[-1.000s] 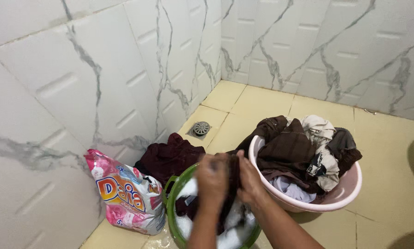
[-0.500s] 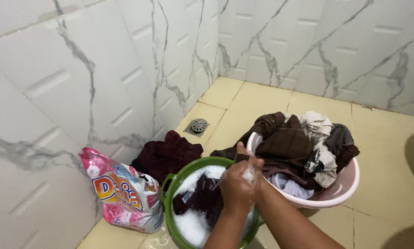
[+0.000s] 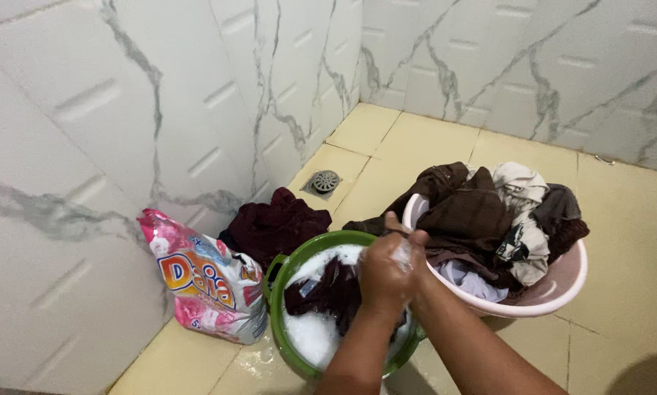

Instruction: The person washes dark clothing by hand in a bucket of soapy water, scrubbing the fabric against itself and wringing it out.

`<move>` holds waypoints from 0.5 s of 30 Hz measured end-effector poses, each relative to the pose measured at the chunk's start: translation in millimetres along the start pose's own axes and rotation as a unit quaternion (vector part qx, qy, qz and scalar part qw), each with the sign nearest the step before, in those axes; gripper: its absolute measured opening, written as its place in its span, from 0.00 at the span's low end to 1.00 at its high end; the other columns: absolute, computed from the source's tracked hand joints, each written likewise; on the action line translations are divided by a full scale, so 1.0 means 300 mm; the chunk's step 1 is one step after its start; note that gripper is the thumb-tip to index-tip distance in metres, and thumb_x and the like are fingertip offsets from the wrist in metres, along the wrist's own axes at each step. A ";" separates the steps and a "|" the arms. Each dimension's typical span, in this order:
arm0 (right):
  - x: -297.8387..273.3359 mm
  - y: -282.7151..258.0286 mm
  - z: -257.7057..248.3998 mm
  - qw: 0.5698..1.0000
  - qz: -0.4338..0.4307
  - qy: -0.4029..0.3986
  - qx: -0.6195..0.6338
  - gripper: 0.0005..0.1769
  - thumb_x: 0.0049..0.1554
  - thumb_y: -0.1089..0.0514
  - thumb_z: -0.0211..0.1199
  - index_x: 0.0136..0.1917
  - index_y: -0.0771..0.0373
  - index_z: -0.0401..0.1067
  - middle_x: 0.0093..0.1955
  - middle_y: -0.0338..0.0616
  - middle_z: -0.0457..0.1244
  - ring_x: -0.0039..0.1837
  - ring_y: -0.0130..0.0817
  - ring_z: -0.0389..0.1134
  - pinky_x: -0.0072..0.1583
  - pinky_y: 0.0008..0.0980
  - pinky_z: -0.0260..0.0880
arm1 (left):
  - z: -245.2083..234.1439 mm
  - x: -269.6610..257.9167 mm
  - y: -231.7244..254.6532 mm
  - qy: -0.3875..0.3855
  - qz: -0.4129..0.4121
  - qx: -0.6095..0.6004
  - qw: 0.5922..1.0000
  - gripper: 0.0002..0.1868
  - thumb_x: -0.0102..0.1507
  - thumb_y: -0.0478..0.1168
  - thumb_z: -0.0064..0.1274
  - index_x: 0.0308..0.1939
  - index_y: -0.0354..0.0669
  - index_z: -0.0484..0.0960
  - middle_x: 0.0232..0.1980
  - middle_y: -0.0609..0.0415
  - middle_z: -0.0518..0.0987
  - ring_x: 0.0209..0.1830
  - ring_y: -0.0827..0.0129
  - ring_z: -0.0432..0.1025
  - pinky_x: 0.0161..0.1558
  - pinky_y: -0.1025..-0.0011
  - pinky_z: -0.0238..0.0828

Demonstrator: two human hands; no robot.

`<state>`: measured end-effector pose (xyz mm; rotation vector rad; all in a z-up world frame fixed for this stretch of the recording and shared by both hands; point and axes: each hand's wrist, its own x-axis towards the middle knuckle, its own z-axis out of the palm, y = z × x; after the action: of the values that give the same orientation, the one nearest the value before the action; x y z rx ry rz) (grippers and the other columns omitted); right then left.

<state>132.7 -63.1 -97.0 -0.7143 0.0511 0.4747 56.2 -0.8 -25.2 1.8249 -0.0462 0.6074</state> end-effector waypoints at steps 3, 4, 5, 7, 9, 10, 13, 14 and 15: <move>-0.086 0.017 0.096 0.975 0.075 0.107 -0.177 0.20 0.63 0.43 0.53 0.58 0.58 0.72 0.52 0.45 0.66 0.51 0.33 0.67 0.51 0.34 0.72 | -0.076 0.053 -0.058 0.082 -0.082 0.056 0.992 0.25 0.68 0.57 0.53 0.26 0.41 0.77 0.22 0.48 0.76 0.18 0.62 0.69 0.26 0.63 0.66; -0.119 0.015 0.138 0.967 0.096 0.111 -0.207 0.21 0.63 0.42 0.53 0.58 0.58 0.72 0.52 0.45 0.66 0.51 0.33 0.67 0.51 0.34 0.72 | -0.117 0.081 -0.091 0.122 -0.113 0.091 0.982 0.28 0.68 0.56 0.54 0.23 0.38 0.75 0.21 0.47 0.75 0.18 0.60 0.68 0.27 0.62 0.64; -0.141 0.002 0.175 0.974 0.086 0.080 -0.194 0.21 0.63 0.42 0.53 0.59 0.58 0.72 0.53 0.46 0.66 0.51 0.33 0.67 0.51 0.35 0.72 | -0.149 0.099 -0.117 0.114 -0.109 0.051 0.986 0.27 0.68 0.55 0.56 0.25 0.36 0.75 0.23 0.46 0.74 0.22 0.60 0.68 0.29 0.62 0.66; -0.167 -0.022 0.228 0.985 0.062 0.004 -0.159 0.22 0.63 0.42 0.56 0.60 0.59 0.72 0.53 0.47 0.64 0.52 0.35 0.65 0.52 0.35 0.71 | -0.199 0.114 -0.153 0.095 -0.099 -0.027 0.990 0.24 0.67 0.51 0.60 0.29 0.32 0.75 0.26 0.44 0.73 0.29 0.59 0.67 0.33 0.64 0.68; -0.153 -0.076 0.254 0.966 0.058 0.126 -0.216 0.23 0.64 0.40 0.55 0.59 0.60 0.70 0.54 0.49 0.65 0.55 0.37 0.67 0.57 0.38 0.71 | -0.229 0.096 -0.154 0.013 0.011 -0.066 0.998 0.28 0.62 0.46 0.68 0.54 0.30 0.73 0.46 0.41 0.74 0.47 0.58 0.68 0.45 0.61 0.70; -0.144 -0.103 0.257 0.950 0.053 0.186 -0.243 0.24 0.64 0.39 0.55 0.58 0.61 0.69 0.55 0.50 0.66 0.56 0.38 0.68 0.59 0.40 0.71 | -0.239 0.101 -0.147 -0.031 0.070 -0.086 0.993 0.38 0.59 0.43 0.71 0.67 0.28 0.73 0.56 0.40 0.74 0.56 0.57 0.68 0.51 0.59 0.71; -0.126 -0.136 0.248 0.986 -0.004 0.098 -0.137 0.26 0.62 0.40 0.60 0.57 0.65 0.67 0.52 0.50 0.65 0.53 0.40 0.68 0.60 0.46 0.70 | -0.257 0.126 -0.138 -0.134 0.097 -0.054 0.985 0.39 0.48 0.45 0.72 0.58 0.32 0.75 0.49 0.44 0.81 0.50 0.66 0.75 0.50 0.66 0.69; -0.132 -0.140 0.238 0.968 0.011 0.084 -0.235 0.23 0.56 0.46 0.64 0.57 0.62 0.66 0.52 0.48 0.66 0.53 0.39 0.69 0.60 0.44 0.70 | -0.265 0.134 -0.143 -0.112 0.025 -0.041 0.993 0.32 0.50 0.46 0.70 0.54 0.34 0.79 0.47 0.46 0.83 0.47 0.67 0.76 0.50 0.66 0.72; -0.147 -0.148 0.222 0.941 0.025 0.070 -0.330 0.24 0.50 0.52 0.68 0.57 0.59 0.65 0.52 0.45 0.67 0.54 0.37 0.69 0.60 0.42 0.70 | -0.275 0.147 -0.150 -0.090 -0.047 -0.027 0.994 0.25 0.53 0.46 0.68 0.49 0.37 0.82 0.45 0.47 0.86 0.45 0.68 0.78 0.49 0.67 0.75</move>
<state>105.0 -67.0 -10.0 -1.4109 0.0431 0.4915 77.7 100.7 -28.6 1.8132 -0.0961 0.3708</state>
